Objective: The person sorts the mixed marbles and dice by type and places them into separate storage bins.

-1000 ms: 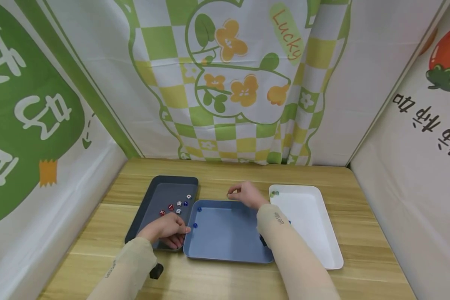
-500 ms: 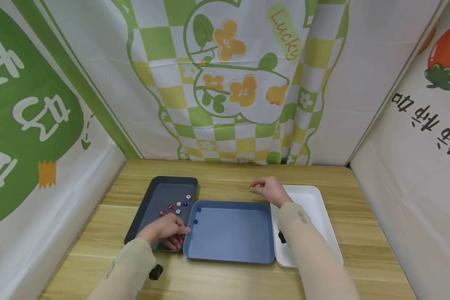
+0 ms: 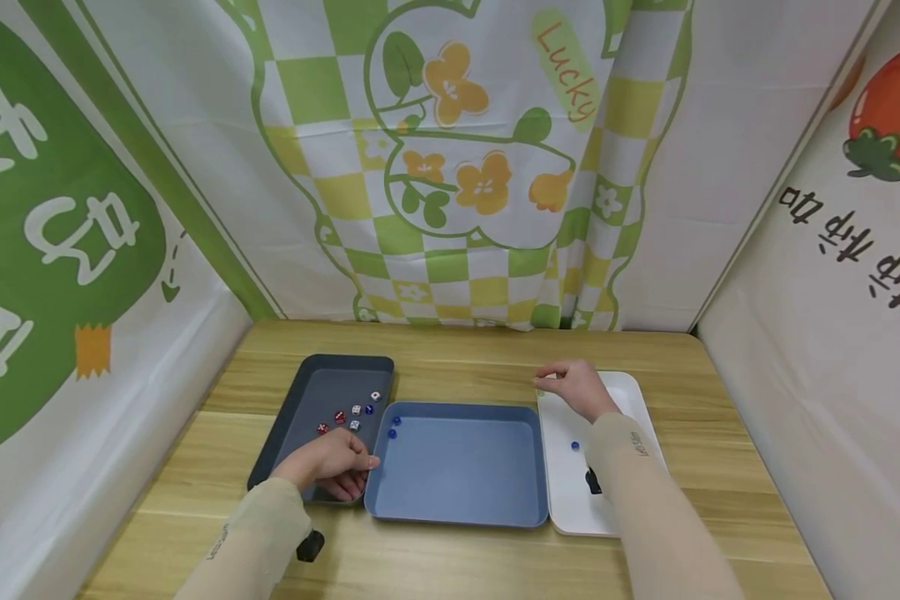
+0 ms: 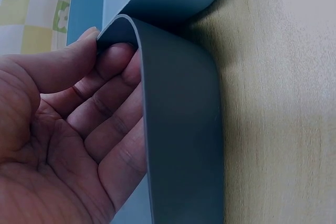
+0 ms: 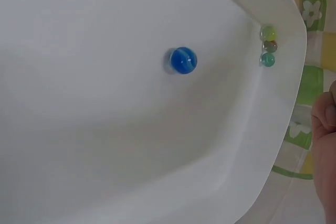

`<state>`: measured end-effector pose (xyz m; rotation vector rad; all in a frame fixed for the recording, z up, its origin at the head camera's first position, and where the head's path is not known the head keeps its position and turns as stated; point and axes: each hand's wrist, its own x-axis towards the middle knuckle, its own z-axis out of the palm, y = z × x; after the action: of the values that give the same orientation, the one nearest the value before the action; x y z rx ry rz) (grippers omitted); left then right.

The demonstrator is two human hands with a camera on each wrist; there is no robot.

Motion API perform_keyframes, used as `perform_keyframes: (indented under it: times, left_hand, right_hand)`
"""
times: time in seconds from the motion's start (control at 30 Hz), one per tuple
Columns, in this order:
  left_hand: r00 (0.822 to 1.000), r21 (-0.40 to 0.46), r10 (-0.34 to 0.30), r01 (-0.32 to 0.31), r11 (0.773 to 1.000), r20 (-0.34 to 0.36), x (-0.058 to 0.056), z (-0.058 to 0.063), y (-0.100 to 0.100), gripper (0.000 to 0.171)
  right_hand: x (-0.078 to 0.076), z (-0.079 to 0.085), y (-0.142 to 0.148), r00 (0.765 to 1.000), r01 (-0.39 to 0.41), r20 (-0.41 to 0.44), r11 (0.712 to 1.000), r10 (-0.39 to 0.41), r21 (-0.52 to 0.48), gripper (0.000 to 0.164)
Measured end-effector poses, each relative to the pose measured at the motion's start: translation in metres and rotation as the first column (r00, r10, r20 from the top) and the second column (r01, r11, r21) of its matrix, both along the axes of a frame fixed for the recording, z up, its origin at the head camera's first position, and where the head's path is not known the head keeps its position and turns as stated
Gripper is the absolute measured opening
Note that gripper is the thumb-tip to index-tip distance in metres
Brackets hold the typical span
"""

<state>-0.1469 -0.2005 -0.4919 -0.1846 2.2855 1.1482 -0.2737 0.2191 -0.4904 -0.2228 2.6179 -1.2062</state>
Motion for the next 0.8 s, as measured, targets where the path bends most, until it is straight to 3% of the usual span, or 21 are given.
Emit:
perform_keyframes:
  times: [0.4, 0.8]
  left_hand:
    - [1.0, -0.012, 0.003, -0.003, 1.0, -0.007, 0.0, -0.001, 0.001, 0.031]
    - [1.0, -0.001, -0.006, 0.006, 1.0, -0.001, 0.0, -0.002, 0.0, 0.03]
  right_hand:
    - [0.003, -0.013, 0.026, 0.999, 0.039, -0.026, 0.999, -0.038, 0.018, 0.037]
    - [0.009, -0.026, 0.043, 0.999, 0.044, -0.03, 0.991, -0.041, 0.127, 0.029]
